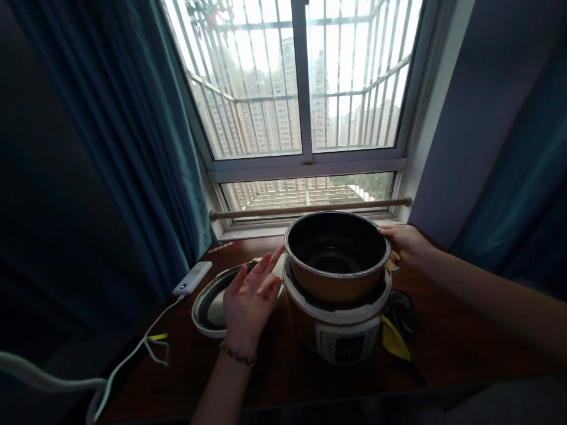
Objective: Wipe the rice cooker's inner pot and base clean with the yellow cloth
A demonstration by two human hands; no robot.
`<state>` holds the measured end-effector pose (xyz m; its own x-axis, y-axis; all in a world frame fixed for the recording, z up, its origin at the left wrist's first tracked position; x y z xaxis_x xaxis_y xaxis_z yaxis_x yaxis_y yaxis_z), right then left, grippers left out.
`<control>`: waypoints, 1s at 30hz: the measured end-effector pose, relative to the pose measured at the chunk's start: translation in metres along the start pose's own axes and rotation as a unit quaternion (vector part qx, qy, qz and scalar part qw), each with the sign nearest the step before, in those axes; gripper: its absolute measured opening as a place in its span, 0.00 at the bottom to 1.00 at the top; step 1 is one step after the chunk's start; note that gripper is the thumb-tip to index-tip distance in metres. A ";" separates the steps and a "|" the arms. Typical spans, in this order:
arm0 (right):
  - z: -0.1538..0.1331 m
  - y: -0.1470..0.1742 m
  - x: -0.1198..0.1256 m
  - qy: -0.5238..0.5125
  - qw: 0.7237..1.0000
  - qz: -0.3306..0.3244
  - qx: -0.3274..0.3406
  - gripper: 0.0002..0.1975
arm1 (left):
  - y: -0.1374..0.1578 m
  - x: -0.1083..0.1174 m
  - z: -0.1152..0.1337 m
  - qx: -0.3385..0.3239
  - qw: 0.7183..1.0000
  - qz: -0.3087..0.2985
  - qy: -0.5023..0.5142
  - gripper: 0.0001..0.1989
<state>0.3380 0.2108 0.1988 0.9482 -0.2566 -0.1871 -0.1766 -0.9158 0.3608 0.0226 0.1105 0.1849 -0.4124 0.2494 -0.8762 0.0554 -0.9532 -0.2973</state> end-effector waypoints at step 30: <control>0.041 -0.022 0.007 0.041 0.999 -0.014 -0.034 0.09 | 0.013 0.041 -0.018 -0.002 0.993 0.041 -0.113 0.17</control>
<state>0.3376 0.2162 0.1519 0.9712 -0.2033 -0.1241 -0.1346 -0.8982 0.4184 0.0224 0.1110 0.1384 -0.5990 0.1250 -0.7909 0.1012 -0.9680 -0.2297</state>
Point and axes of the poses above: each hand's wrist, its own y-axis away from the middle knuckle, its own x-axis out of the back of the hand, z = x × y, the point moved 5 cm from there along -y, towards the middle knuckle, and after that the axes turned 15 degrees about -x, right-handed, at the moved point
